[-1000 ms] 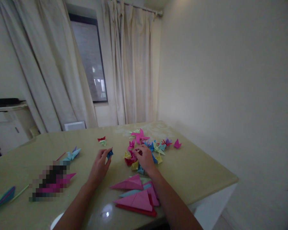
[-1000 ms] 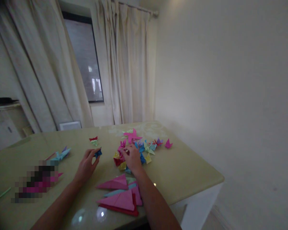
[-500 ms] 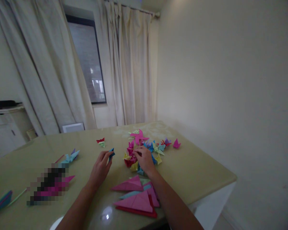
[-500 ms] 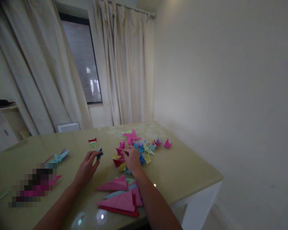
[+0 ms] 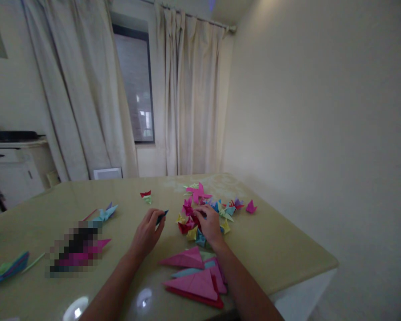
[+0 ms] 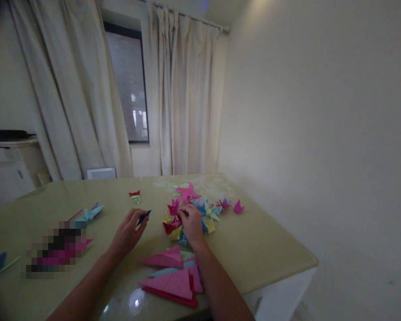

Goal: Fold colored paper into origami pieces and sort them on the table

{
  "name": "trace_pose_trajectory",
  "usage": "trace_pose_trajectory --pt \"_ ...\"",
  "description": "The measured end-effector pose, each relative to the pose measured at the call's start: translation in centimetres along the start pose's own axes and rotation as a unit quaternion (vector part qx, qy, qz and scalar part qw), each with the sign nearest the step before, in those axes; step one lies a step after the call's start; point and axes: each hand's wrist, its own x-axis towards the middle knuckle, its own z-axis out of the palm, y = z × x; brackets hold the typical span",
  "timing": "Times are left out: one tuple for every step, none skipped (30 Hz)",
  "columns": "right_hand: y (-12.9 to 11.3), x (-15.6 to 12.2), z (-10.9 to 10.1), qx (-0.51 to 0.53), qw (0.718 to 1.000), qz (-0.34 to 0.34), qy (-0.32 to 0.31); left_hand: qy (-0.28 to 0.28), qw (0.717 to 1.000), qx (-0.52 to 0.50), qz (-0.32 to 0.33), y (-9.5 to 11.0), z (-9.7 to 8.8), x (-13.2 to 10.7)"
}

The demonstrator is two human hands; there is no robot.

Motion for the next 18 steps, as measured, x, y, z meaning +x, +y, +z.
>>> trace_pose_trajectory --pt "0.0 0.0 0.0 -0.003 1.000 -0.001 0.001 0.004 1.000 0.001 -0.001 0.0 0.1 0.0" --pt "0.0 0.0 0.0 -0.005 1.000 -0.001 0.003 0.005 1.000 0.001 -0.001 0.0 0.2 0.0" --pt "0.0 -0.1 -0.1 -0.008 1.000 0.000 0.006 0.004 1.000 0.000 -0.002 0.0 0.3 0.0" --pt "0.1 -0.1 0.0 -0.010 1.000 0.001 0.008 0.000 1.000 -0.003 -0.004 0.0 0.4 0.0" --pt "0.1 -0.1 0.0 -0.012 1.000 0.002 0.011 -0.004 1.000 -0.008 -0.006 -0.1 0.5 0.0" --pt "0.2 -0.1 0.0 -0.013 1.000 0.002 0.012 -0.009 1.000 -0.013 -0.010 -0.1 0.6 -0.1" --pt "0.3 -0.2 0.1 -0.015 1.000 0.003 0.013 -0.015 1.000 -0.019 -0.014 -0.1 0.7 -0.1" --pt "0.4 -0.2 0.1 -0.017 1.000 0.003 0.013 -0.019 0.999 -0.026 -0.018 -0.1 0.7 -0.2" --pt "0.5 -0.2 0.2 -0.018 1.000 0.004 0.013 -0.019 0.999 -0.034 -0.021 -0.1 0.8 -0.2" --pt "0.7 -0.2 0.3 -0.020 1.000 0.006 0.013 -0.017 0.999 -0.041 -0.024 -0.1 0.8 -0.2" --pt "0.8 -0.2 0.3 -0.022 1.000 0.008 0.014 -0.015 0.998 -0.049 -0.026 -0.1 0.8 -0.3" --pt "0.9 -0.2 0.3 -0.024 1.000 0.010 0.016 -0.013 0.998 -0.058 -0.029 0.0 0.9 -0.3" --pt "0.9 -0.2 0.3 -0.028 0.999 0.012 0.018 -0.013 0.997 -0.068 -0.031 0.0 0.9 -0.3" --pt "0.9 -0.2 0.3 -0.034 0.999 0.013 0.020 -0.015 0.996 -0.080 -0.033 0.1 1.0 -0.3" --pt "0.8 -0.2 0.2 -0.044 0.999 0.015 0.023 -0.018 0.995 -0.094 -0.035 0.2 1.1 -0.3" --pt "0.5 -0.2 0.0 -0.055 0.998 0.014 0.027 -0.019 0.993 -0.107 -0.036 0.3 1.2 -0.3" --pt "0.2 -0.2 -0.1 -0.066 0.997 0.010 0.028 -0.021 0.992 -0.121 -0.038 0.5 1.2 -0.2" --pt "-0.3 -0.3 -0.2 -0.071 0.997 0.000 0.022 -0.022 0.990 -0.134 -0.039 0.8 1.3 -0.2"
